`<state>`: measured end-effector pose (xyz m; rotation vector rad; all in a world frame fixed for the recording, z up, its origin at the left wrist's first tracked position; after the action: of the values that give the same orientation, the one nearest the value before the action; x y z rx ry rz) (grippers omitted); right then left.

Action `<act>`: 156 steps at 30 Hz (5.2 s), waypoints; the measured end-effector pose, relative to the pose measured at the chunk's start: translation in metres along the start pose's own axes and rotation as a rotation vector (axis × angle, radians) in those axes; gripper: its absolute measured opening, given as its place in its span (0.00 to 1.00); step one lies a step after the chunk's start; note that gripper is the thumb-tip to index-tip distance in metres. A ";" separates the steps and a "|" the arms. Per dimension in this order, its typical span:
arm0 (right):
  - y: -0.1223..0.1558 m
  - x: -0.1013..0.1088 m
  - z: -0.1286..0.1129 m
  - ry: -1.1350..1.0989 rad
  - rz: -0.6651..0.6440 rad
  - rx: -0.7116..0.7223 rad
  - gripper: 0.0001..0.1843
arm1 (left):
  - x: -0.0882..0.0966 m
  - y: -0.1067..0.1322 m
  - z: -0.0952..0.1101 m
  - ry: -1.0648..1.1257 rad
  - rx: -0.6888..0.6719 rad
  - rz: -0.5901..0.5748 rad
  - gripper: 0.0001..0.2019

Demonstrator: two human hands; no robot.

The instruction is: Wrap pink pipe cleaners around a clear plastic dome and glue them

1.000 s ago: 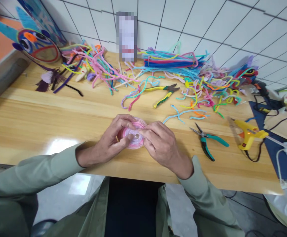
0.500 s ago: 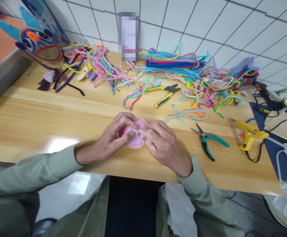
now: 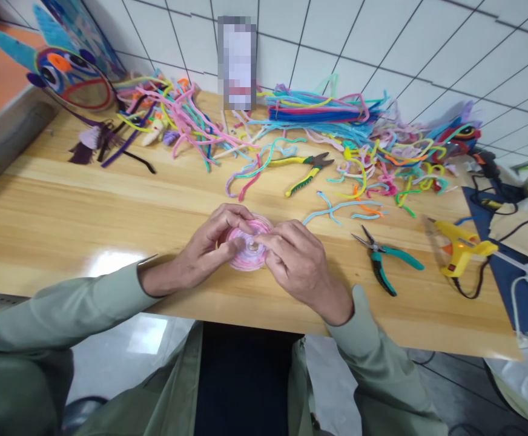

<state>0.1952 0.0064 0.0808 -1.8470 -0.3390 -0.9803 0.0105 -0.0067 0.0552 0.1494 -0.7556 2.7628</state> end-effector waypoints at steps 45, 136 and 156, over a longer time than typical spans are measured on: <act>0.006 -0.003 -0.005 0.111 0.056 0.071 0.22 | -0.001 0.003 0.000 -0.085 -0.016 0.029 0.04; 0.009 0.009 -0.018 -0.053 -0.008 -0.066 0.14 | -0.005 0.029 0.014 -0.464 -0.112 -0.015 0.11; 0.014 0.006 -0.031 0.002 0.036 -0.087 0.18 | -0.008 0.029 0.020 -0.535 -0.095 0.028 0.12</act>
<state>0.1923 -0.0278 0.0826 -1.9242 -0.2646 -0.9853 0.0100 -0.0430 0.0569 0.8875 -1.0122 2.7234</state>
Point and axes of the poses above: each hand's wrist, its own y-axis away from the middle knuckle, its own x-axis out of the back of the hand, z = x × y, the point moved 5 cm from there along -y, towards the middle knuckle, and after that the axes turned 8 degrees about y, right-handed, at the moved point
